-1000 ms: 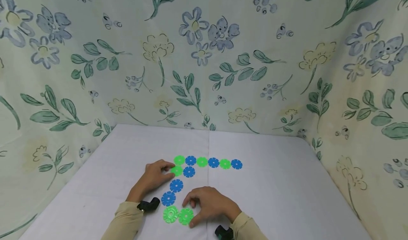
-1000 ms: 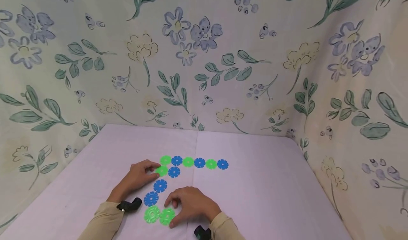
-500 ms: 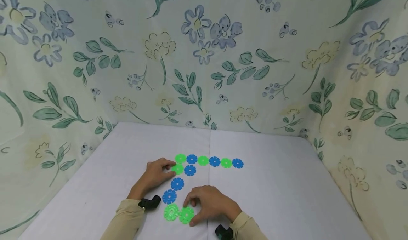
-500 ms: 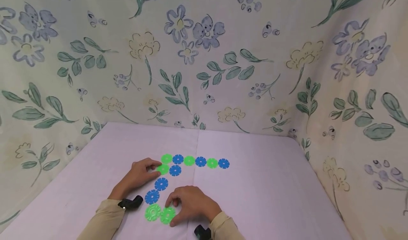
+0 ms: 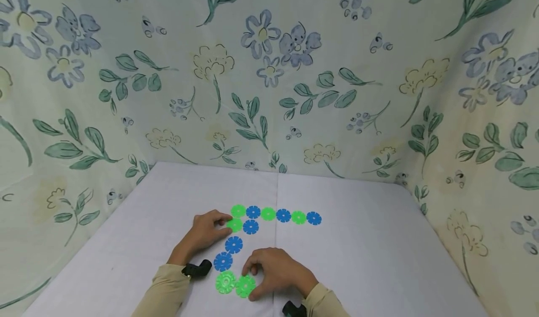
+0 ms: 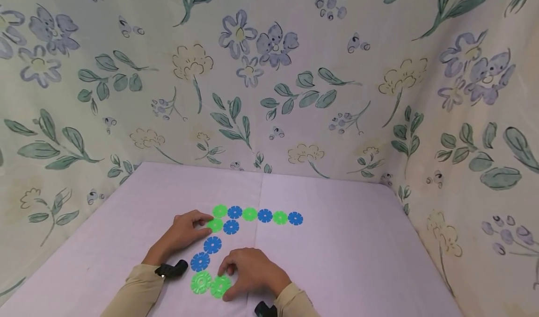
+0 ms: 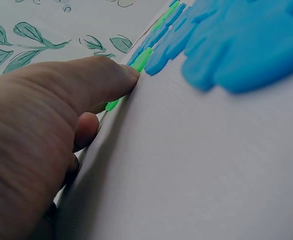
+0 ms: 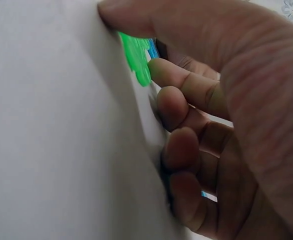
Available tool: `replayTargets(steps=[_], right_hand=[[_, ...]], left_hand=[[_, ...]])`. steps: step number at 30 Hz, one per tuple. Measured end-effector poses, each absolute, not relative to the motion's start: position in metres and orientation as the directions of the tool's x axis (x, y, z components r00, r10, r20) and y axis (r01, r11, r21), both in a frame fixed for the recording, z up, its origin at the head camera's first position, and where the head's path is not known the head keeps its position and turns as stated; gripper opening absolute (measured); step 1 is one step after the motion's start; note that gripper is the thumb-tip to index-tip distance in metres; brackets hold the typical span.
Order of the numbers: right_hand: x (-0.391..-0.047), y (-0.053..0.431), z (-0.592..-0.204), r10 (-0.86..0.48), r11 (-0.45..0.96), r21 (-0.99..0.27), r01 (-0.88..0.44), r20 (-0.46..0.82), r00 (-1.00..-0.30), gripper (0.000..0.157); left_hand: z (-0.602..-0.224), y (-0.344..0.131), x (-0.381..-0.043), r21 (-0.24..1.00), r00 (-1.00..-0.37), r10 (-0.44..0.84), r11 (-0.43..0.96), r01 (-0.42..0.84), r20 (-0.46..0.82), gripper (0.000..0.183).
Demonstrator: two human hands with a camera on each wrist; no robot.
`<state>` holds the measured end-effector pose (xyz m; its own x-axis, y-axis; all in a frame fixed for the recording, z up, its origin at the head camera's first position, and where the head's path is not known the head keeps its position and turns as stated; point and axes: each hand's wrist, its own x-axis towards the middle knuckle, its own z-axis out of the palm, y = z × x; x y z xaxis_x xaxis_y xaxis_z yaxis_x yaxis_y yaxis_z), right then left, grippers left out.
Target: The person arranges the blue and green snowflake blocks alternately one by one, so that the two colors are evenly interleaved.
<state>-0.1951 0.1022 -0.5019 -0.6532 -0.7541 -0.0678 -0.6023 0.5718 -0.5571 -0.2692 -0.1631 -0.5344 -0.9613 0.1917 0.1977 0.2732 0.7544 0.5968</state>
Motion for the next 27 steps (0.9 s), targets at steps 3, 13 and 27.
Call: replayTargets(steps=[3,13,27], right_hand=[[-0.1946,0.1015,-0.5039,-0.751,0.574,-0.555,-0.602,-0.064,-0.657,0.037],[-0.1944,0.0996,-0.5041,-0.762,0.574,-0.519,-0.634,-0.055,-0.645,0.037],[-0.193,0.0994,-0.5014,-0.793,0.518,-0.564,-0.643,-0.035,-0.608,0.038]], left_hand=[[-0.5347,-0.1629,-0.2693,0.596,-0.962,0.19,0.756,0.272,0.198,0.035],[-0.5325,-0.1615,-0.2677,0.603,-0.97,0.175,0.76,0.243,0.171,0.035],[-0.5347,-0.1628,-0.2687,0.608,-0.964,0.187,0.749,0.264,0.187,0.034]])
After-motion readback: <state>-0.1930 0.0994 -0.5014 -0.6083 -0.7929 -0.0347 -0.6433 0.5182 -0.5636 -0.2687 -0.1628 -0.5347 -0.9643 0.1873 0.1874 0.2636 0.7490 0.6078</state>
